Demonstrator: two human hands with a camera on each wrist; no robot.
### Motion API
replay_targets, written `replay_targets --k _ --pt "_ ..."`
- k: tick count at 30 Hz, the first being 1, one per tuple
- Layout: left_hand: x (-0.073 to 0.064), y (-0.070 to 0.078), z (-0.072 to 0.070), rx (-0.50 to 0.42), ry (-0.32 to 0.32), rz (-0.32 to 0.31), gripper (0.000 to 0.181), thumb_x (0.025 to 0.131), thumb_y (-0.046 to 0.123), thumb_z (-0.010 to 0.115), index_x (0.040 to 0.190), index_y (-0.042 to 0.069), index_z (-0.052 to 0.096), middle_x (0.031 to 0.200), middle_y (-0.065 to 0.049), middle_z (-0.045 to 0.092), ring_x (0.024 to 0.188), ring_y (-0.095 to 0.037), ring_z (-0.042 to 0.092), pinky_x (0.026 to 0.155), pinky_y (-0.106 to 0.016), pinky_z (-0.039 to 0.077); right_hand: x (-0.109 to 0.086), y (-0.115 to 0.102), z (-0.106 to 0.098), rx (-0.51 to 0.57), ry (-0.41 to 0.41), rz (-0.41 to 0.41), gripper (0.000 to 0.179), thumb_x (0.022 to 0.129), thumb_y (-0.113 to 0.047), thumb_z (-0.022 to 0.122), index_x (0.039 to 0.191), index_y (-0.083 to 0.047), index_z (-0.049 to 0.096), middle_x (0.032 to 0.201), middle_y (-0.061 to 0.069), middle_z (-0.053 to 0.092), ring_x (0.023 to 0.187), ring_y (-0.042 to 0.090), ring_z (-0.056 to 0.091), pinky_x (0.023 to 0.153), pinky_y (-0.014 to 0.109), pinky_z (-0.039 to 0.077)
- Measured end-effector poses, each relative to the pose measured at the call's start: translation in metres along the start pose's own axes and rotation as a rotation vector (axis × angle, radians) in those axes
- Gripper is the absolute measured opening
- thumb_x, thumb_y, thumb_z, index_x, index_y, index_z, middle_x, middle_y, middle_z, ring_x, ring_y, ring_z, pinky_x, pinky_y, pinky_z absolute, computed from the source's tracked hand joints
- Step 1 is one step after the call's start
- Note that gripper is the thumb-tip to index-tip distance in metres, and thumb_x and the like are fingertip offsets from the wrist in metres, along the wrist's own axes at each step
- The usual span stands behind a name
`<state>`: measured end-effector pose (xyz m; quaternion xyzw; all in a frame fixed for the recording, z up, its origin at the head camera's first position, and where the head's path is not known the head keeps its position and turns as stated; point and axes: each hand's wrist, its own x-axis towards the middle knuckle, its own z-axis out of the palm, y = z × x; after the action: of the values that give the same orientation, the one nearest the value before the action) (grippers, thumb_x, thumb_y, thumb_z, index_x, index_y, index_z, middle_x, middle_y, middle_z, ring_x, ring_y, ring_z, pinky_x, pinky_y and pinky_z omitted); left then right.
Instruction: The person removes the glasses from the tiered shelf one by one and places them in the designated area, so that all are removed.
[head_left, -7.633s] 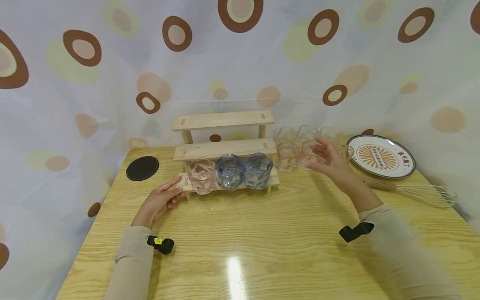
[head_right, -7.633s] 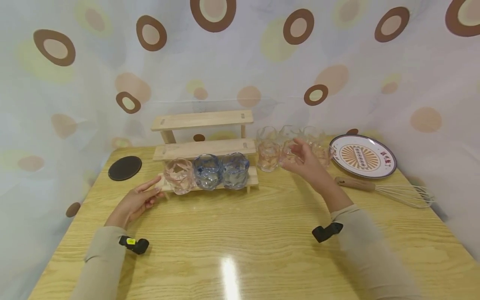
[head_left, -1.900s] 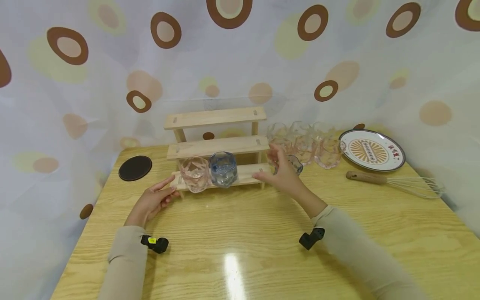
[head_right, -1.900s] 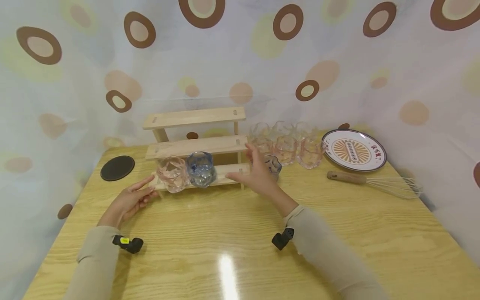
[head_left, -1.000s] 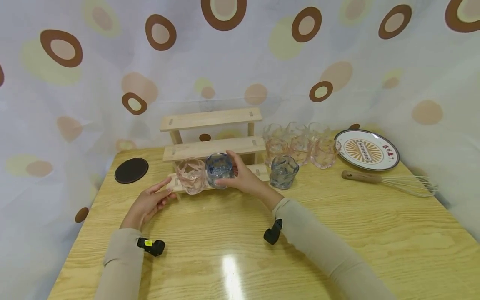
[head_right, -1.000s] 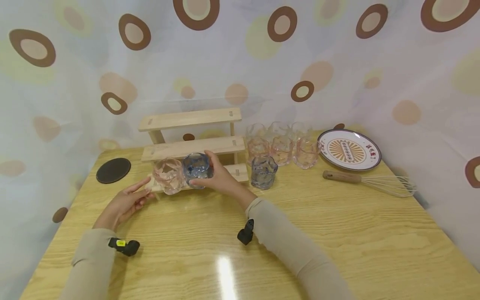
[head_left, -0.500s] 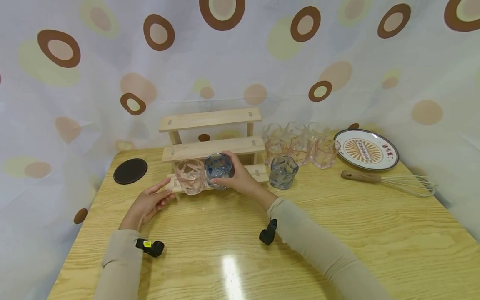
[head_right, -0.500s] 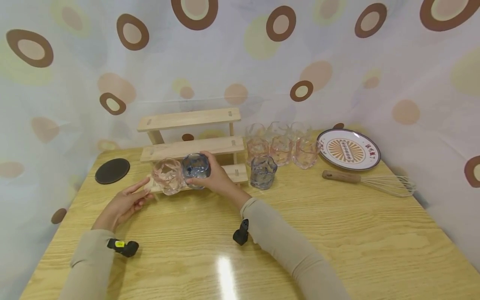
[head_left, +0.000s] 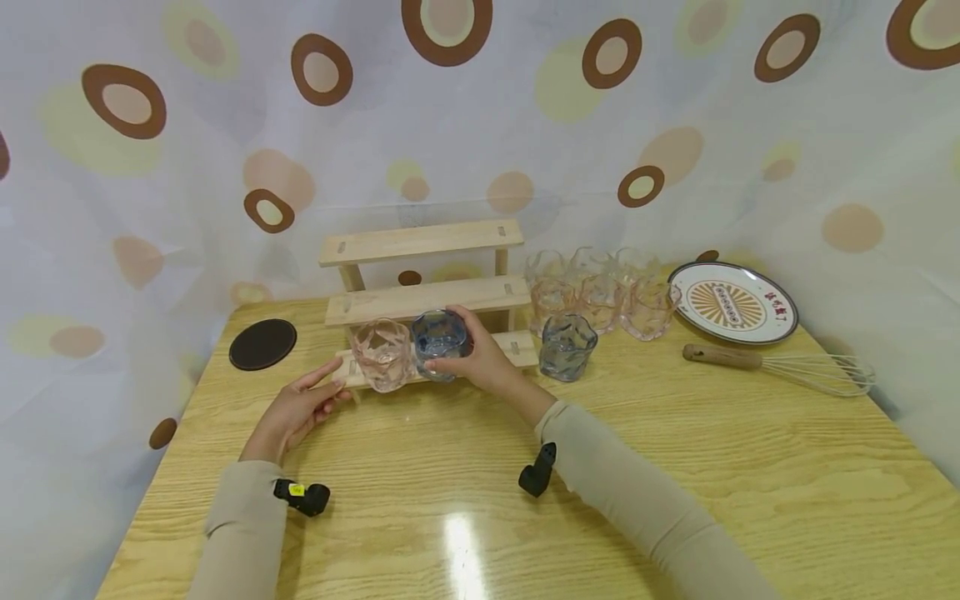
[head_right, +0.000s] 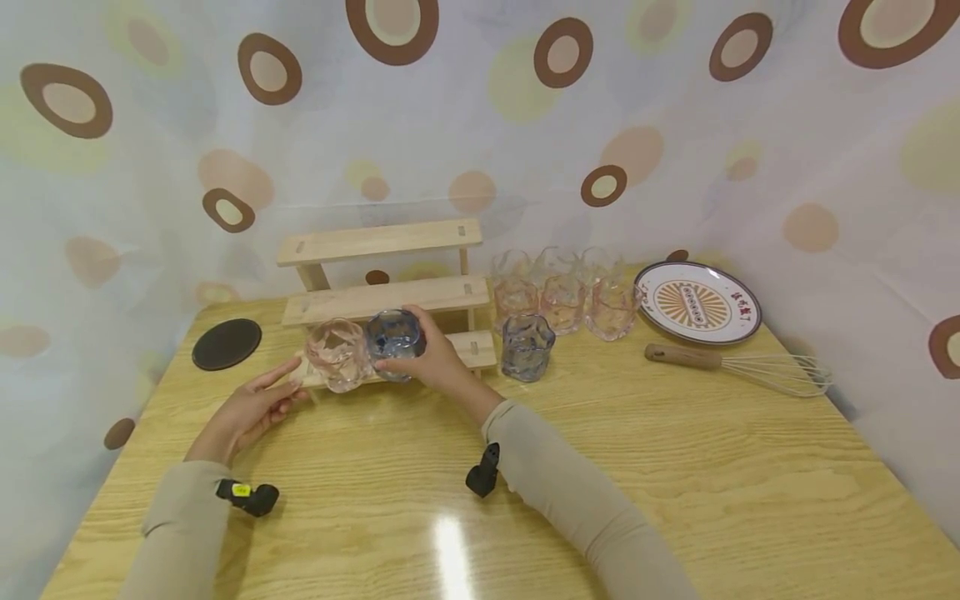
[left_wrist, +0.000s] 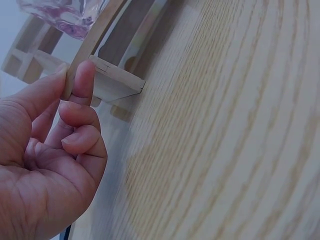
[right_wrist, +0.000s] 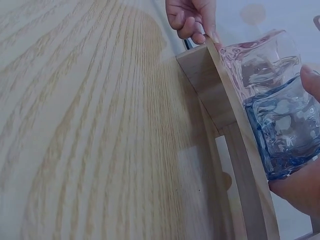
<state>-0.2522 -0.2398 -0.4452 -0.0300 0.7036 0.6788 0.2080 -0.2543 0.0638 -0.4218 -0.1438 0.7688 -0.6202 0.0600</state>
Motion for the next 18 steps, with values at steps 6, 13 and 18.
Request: replay_targets --k 6,13,18 --pt "0.0 0.0 0.001 -0.003 -0.004 -0.005 0.06 0.097 0.016 0.055 0.151 0.016 0.027 0.079 0.008 0.07 0.058 -0.002 0.043 0.052 -0.016 0.035 -0.005 -0.002 -0.005 -0.033 0.004 0.006 0.088 0.081 -0.022 0.077 0.15 -0.024 0.023 0.157 0.002 0.011 0.142 0.032 0.013 0.108 0.052 0.026" --pt "0.001 -0.001 0.001 0.005 0.012 -0.012 0.059 0.098 0.016 0.055 0.15 0.017 0.028 0.079 0.008 0.07 0.058 -0.003 0.043 0.053 -0.017 0.036 -0.009 -0.006 -0.016 -0.029 0.008 0.021 0.087 0.079 -0.026 0.079 0.149 -0.027 0.026 0.156 0.002 0.016 0.14 0.034 0.021 0.1 0.052 0.036" --pt "0.001 -0.001 0.001 0.003 0.009 -0.011 0.059 0.098 0.016 0.054 0.15 0.018 0.028 0.08 0.008 0.07 0.059 -0.003 0.043 0.053 -0.017 0.036 -0.011 -0.012 -0.028 -0.005 0.011 0.006 0.087 0.08 -0.021 0.078 0.149 -0.025 0.026 0.151 0.006 0.025 0.13 0.033 0.037 0.093 0.049 0.043"
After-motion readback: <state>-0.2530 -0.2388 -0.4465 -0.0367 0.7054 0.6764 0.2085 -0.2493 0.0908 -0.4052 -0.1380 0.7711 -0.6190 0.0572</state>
